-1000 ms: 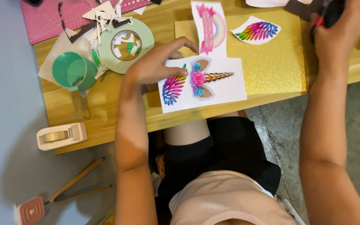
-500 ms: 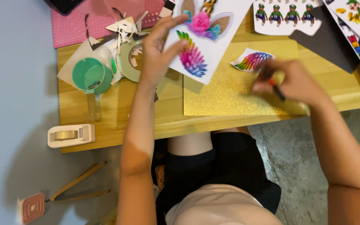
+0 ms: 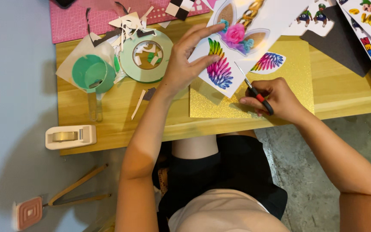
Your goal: The person cuts around printed graphics on sheets of paper using scissors, handling different sheets with unicorn and game-character designs.
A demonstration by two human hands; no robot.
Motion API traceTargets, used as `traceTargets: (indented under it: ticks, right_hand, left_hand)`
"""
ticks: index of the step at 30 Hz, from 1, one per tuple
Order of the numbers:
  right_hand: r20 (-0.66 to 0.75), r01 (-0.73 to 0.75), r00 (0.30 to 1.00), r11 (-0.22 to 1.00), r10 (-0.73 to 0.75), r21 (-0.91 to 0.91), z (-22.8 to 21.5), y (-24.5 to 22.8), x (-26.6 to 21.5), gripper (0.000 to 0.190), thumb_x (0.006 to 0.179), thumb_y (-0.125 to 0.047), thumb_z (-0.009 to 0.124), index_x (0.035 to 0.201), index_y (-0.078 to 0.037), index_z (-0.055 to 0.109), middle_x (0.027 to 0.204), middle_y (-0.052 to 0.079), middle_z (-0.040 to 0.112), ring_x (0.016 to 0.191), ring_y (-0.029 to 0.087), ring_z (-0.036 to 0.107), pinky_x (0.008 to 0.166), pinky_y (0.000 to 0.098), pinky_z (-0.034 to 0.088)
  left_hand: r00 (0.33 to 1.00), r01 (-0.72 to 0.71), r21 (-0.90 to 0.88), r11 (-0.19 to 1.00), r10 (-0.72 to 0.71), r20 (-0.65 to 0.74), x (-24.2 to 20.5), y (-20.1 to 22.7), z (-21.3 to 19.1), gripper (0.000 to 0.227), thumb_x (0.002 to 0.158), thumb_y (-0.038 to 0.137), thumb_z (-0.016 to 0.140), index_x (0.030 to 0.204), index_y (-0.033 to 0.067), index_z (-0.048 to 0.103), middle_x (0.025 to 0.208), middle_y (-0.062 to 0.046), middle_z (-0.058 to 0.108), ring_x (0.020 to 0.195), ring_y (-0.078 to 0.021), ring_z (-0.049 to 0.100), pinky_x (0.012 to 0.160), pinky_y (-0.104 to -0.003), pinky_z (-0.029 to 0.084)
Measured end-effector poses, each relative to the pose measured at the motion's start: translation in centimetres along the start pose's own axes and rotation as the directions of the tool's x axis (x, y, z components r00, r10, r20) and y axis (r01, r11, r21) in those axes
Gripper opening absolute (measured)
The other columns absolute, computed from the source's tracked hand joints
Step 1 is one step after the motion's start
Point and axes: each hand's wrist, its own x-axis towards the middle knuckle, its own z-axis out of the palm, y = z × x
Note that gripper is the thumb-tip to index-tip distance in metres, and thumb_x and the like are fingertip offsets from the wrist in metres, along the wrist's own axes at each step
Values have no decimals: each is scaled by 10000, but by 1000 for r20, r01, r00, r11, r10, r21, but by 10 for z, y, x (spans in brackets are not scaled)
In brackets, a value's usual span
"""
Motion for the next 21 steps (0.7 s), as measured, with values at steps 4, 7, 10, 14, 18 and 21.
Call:
traceTargets:
  ticks: [4,7,10,14,18,21]
  right_hand:
    - [27,102,994,978,-108,181,-3,5,6,184,871,-161,773,869,17,730,661,37,683,536,88,622,504,243,498]
    - [30,115,992,971,-124,207,-2,14,10,152,855,-109,760,885,38,734,681,41,700,553,94,629,517,244,505]
    - [24,74,996,967,-82,245,2,22,13,160,873,-101,758,877,54,718,656,51,665,566,89,634,520,237,500]
    - [-8,25,1000,957,-24,288,12,21,8,153,905,-81,681,882,69,705,619,59,638,511,104,599,463,256,475]
    - [50,-1,999,965,-13,264,6,5,5,164,898,-95,712,896,69,723,609,64,657,485,118,617,449,261,499]
    - [143,-36,990,971,1,236,-3,-8,2,173,896,-109,710,921,59,740,623,72,690,519,129,658,487,266,539]
  left_hand:
    - [999,43,-139,989,-39,32,-1,2,4,605,937,40,844,1480,140,597,1443,-47,599,1362,-163,577,1212,-334,451]
    - [990,123,-178,976,-109,88,-3,8,13,598,913,52,844,1456,143,611,1465,-41,592,1374,-164,578,1219,-347,452]
    - [987,128,-123,984,-114,115,-3,12,11,590,897,59,849,1438,142,628,1441,-31,605,1347,-165,599,1212,-341,480]
    - [994,62,-106,992,-51,102,-2,9,12,585,908,20,855,1437,126,628,1426,-30,611,1351,-176,596,1245,-337,486]
    - [993,92,-235,968,-70,99,-2,6,9,525,959,-14,807,1436,134,647,1431,-27,573,1293,-159,605,1229,-323,528]
    - [986,137,-79,987,-129,106,-2,8,4,552,934,-22,783,1439,157,650,1379,-26,599,1285,-165,636,1142,-297,563]
